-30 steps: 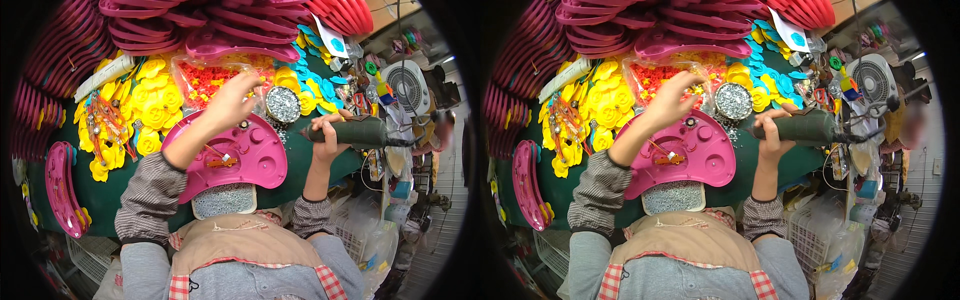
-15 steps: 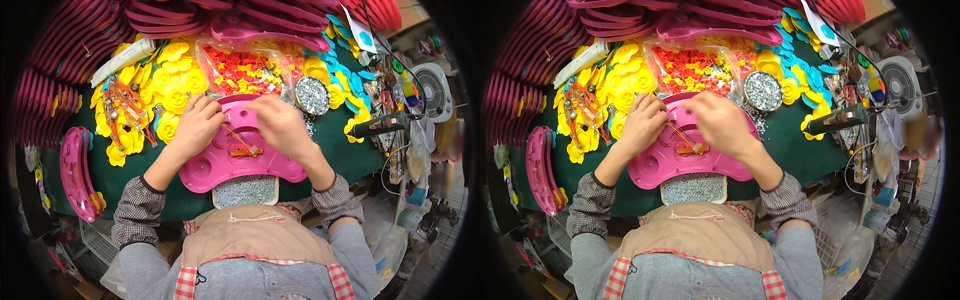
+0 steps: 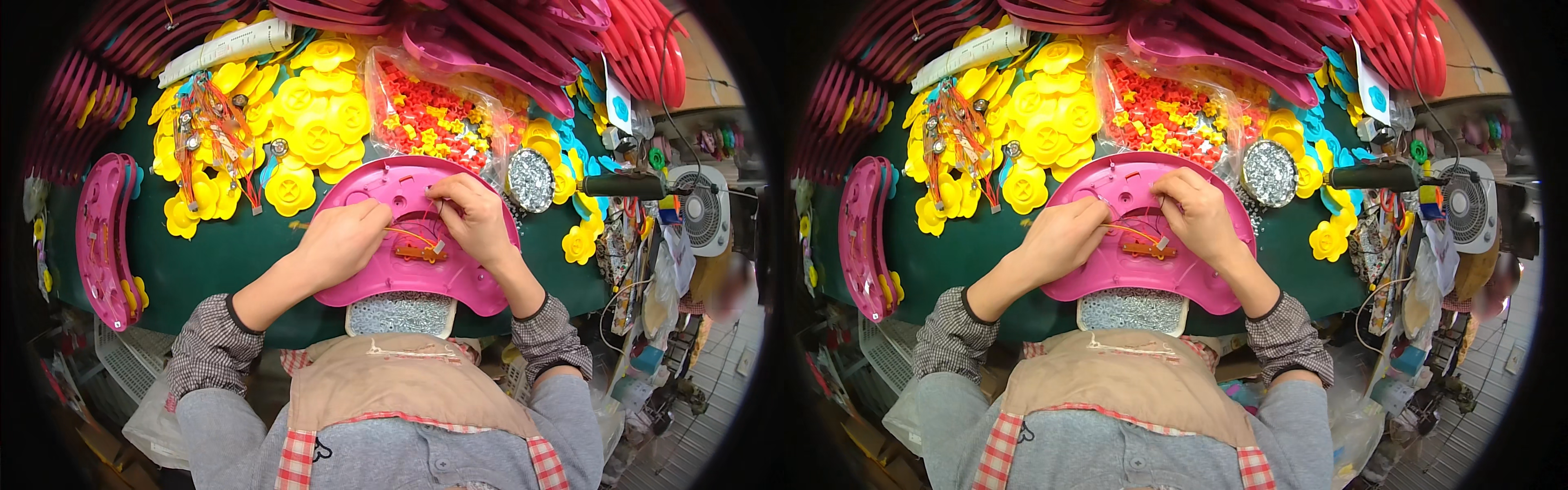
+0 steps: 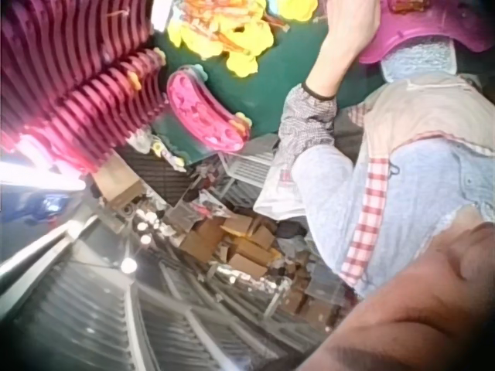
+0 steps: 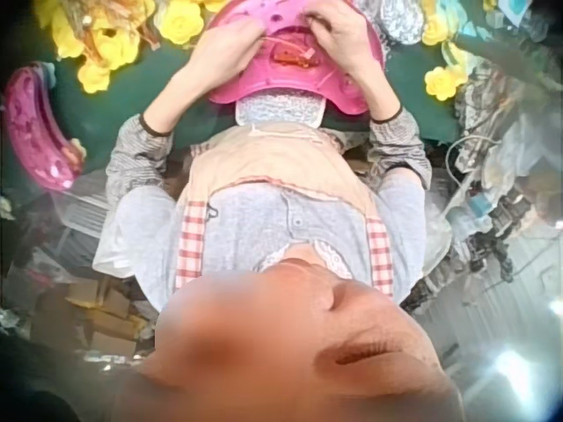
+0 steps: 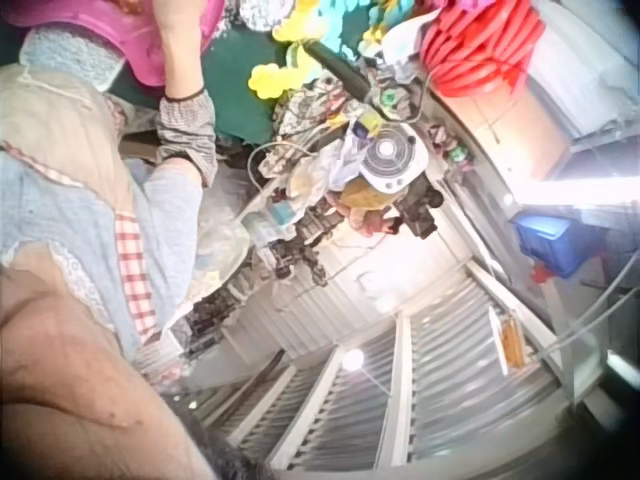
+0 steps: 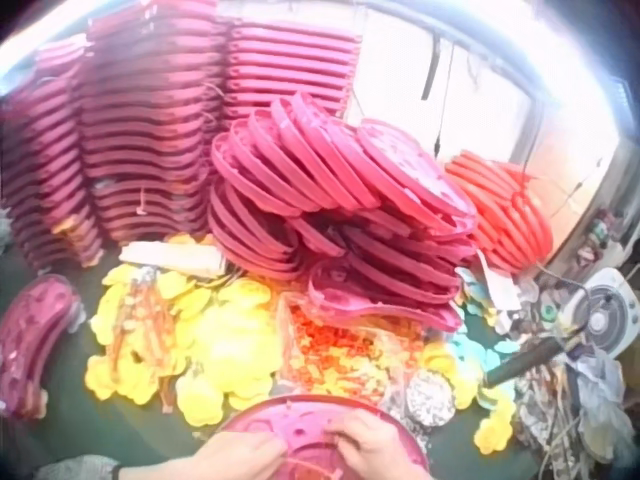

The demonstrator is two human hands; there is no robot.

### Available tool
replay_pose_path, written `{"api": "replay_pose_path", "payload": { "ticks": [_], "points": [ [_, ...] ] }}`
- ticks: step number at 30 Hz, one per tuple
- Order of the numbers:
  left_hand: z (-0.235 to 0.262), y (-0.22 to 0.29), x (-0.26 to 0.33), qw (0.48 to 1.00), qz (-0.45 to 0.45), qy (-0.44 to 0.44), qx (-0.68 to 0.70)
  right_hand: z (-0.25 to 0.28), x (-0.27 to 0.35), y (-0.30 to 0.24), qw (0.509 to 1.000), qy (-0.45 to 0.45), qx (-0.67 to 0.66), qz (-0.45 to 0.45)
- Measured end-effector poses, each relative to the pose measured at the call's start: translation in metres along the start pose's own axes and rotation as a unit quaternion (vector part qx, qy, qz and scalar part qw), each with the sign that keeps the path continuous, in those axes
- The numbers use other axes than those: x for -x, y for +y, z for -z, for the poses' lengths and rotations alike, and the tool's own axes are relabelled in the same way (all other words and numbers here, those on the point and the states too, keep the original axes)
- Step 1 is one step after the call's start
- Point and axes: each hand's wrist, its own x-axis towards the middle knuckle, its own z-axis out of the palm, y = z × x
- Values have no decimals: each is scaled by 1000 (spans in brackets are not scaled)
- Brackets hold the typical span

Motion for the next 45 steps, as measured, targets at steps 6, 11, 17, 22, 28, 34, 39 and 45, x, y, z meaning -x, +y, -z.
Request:
{"api": "replay_pose_path", "payload": {
  "ticks": [6,11,17,22,28,34,39,45],
  "points": [
    [-26,-5,-17,994,-58,91,-4,-1,-8,8,994,-31,99,16],
    [-30,-6,-2,993,-47,109,-12,2,-14,12,993,-60,106,0],
    [-35,-3,9,988,-35,147,1,5,-16,3,974,-104,196,38],
    [-37,-4,10,984,-42,175,-7,5,-3,-17,916,-182,343,101],
    [-31,11,18,979,-61,190,-30,2,-21,-26,982,-134,134,3],
    [-37,26,31,984,-74,162,-28,-14,-36,-37,936,-320,109,-100],
    [-20,13,8,982,-51,177,-38,29,-13,-10,913,-216,-235,-255],
    [-36,-14,-31,988,-34,120,-94,68,17,-10,979,-168,105,-37]
  ]
}}
